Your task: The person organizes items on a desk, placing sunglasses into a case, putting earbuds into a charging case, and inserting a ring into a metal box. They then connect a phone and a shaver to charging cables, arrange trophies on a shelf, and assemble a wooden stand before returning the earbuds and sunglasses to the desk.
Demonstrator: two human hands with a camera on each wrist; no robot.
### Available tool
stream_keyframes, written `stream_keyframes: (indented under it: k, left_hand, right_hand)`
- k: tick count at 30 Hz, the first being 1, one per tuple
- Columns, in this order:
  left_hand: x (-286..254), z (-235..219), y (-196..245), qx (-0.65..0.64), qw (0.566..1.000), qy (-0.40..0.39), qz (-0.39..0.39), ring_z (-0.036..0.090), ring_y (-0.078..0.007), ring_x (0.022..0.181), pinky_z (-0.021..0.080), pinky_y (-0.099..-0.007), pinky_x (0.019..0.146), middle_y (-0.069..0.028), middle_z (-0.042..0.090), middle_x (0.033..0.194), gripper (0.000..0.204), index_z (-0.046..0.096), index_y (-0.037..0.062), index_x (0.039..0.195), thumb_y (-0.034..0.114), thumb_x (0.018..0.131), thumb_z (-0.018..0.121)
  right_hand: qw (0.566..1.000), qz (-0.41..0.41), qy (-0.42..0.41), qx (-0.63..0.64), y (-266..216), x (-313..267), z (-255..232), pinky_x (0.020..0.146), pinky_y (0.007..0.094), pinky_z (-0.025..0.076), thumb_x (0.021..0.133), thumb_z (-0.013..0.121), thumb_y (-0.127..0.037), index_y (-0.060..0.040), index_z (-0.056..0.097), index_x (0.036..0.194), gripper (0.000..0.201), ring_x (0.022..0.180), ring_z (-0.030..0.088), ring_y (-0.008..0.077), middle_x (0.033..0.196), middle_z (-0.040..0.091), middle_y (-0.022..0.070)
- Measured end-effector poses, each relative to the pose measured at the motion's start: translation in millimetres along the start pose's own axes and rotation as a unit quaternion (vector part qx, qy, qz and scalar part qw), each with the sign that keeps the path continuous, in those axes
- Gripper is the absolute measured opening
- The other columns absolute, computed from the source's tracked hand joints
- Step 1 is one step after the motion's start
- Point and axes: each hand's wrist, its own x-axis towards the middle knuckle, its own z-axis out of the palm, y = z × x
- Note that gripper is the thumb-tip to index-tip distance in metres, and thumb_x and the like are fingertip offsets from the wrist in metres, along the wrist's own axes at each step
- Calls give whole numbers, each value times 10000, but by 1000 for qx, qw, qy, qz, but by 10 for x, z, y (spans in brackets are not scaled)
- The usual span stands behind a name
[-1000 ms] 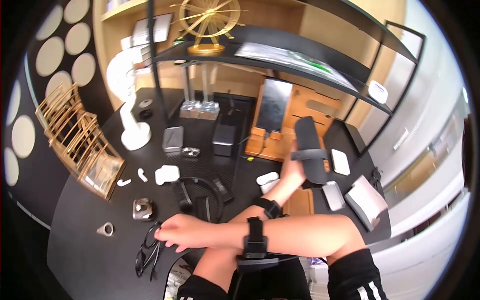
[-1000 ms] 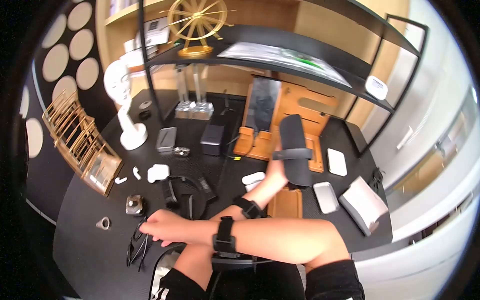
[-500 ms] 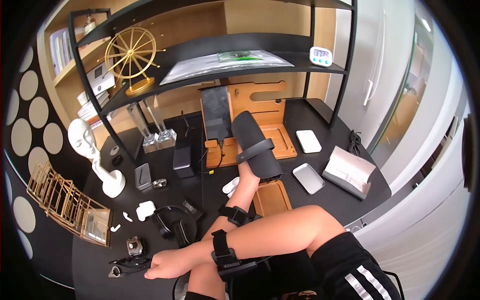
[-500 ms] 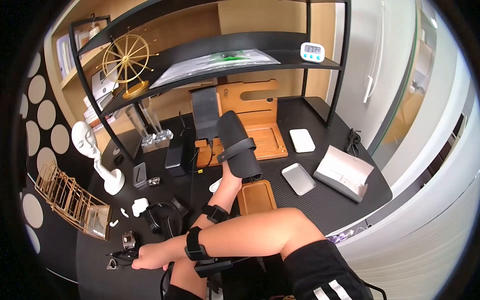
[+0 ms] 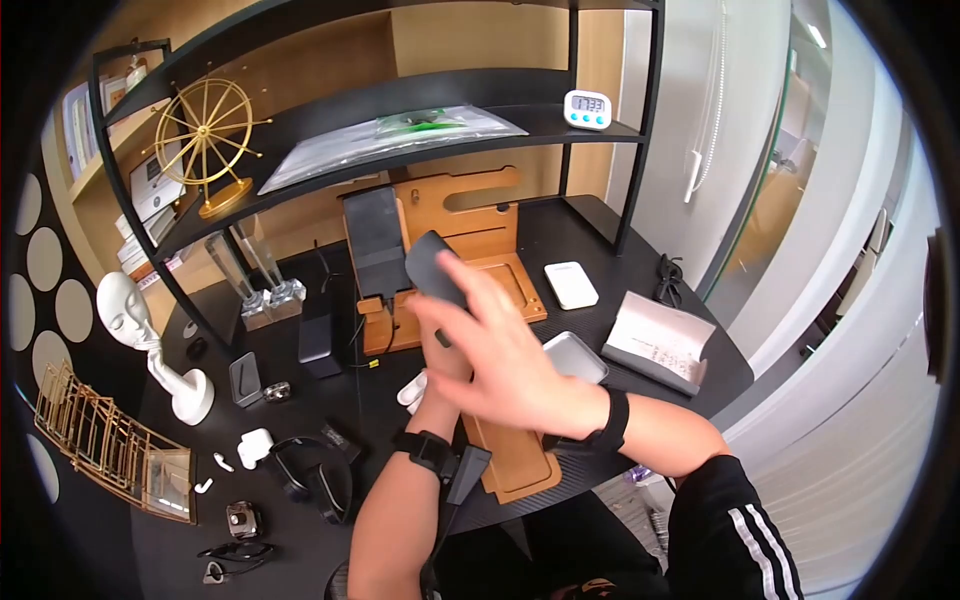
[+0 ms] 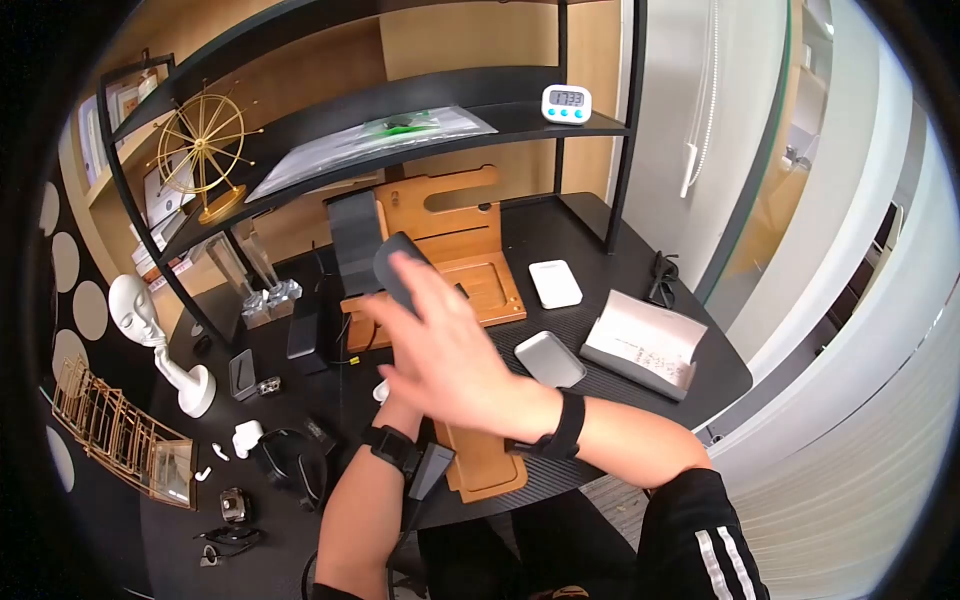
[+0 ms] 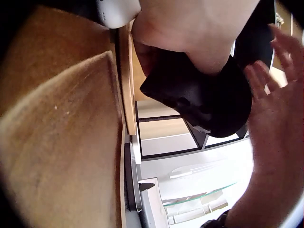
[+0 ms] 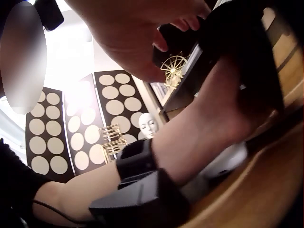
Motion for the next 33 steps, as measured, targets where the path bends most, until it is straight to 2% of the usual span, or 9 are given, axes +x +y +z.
stream_keyframes:
  k: [3, 7, 11, 14, 17, 23, 26, 31, 33]
  left_hand:
    - [-5, 8, 93, 199, 979, 41, -28, 514, -183, 1078, 466, -310, 884, -86, 456, 1211, 478, 310, 72, 1276, 113, 883, 580]
    - [8, -18, 15, 162, 985, 48, -28, 532, -177, 1043, 456, -295, 879, -117, 472, 1207, 588, 301, 24, 1289, 134, 827, 648]
    - [-15, 92, 171, 189, 977, 52, -84, 550, -175, 993, 457, -286, 847, -141, 515, 1149, 621, 312, -19, 1290, 155, 812, 668]
    - [-24, 154, 162, 142, 983, 43, -104, 557, -164, 961, 479, -272, 784, -146, 531, 1127, 597, 325, -17, 1282, 198, 835, 657]
    - [-93, 266, 260, 190, 970, 4, -149, 607, -154, 786, 508, -259, 502, -152, 558, 1032, 705, 242, -6, 1349, 331, 860, 623]
    - [-101, 175, 195, 277, 941, -41, -191, 600, -133, 612, 487, -238, 509, -111, 597, 845, 651, 279, -1, 1349, 278, 868, 618]
    - [-75, 113, 172, 264, 945, -27, -193, 603, -125, 607, 482, -237, 501, -97, 602, 809, 500, 376, -5, 1281, 175, 870, 595]
    - [-80, 52, 96, 253, 951, -13, -176, 613, -129, 592, 482, -246, 500, -87, 616, 756, 341, 481, -3, 1176, 111, 868, 575]
    - [-90, 25, 40, 269, 952, -21, -145, 619, -145, 589, 486, -277, 520, -92, 626, 740, 310, 505, 18, 1150, 113, 863, 574]
  right_hand:
    - [992, 92, -58, -68, 262, -154, -70, 993, 470, 348, 698, 684, -185, -16, 352, 1329, 733, 1226, 360, 448, 1333, 321, 314]
    - [970, 178, -163, -34, 407, -221, -264, 805, 420, 488, 752, 604, -173, 33, 318, 1339, 685, 983, 560, 414, 1198, 462, 293]
    - [968, 190, -122, 112, 732, -257, -421, 731, 358, 514, 845, 522, -121, 40, 395, 1291, 491, 864, 632, 321, 1007, 595, 227]
    - [777, 496, -23, 386, 782, -204, -676, 576, 291, 560, 906, 507, -152, 6, 508, 1183, 319, 807, 637, 144, 963, 617, 88]
    - [741, 498, -15, 451, 1043, -267, -868, 576, 329, 578, 889, 522, -127, -2, 527, 1103, 248, 793, 641, 167, 945, 617, 86]
    - [756, 540, 14, 369, 1466, -342, -1198, 595, 356, 584, 876, 516, -115, -6, 528, 978, 150, 736, 643, 195, 892, 604, 85]
    - [647, 608, 121, 445, 1737, -263, -1297, 644, 383, 575, 899, 436, -130, -6, 502, 1014, 181, 833, 634, 246, 967, 593, 134]
    - [640, 581, 195, 463, 2233, -245, -1005, 762, 444, 542, 924, 391, -170, -18, 475, 1125, 266, 911, 607, 316, 1034, 588, 164]
    - [632, 548, 164, 523, 2529, -295, -834, 920, 480, 449, 905, 447, -238, -17, 436, 1200, 369, 1092, 516, 340, 1184, 520, 186]
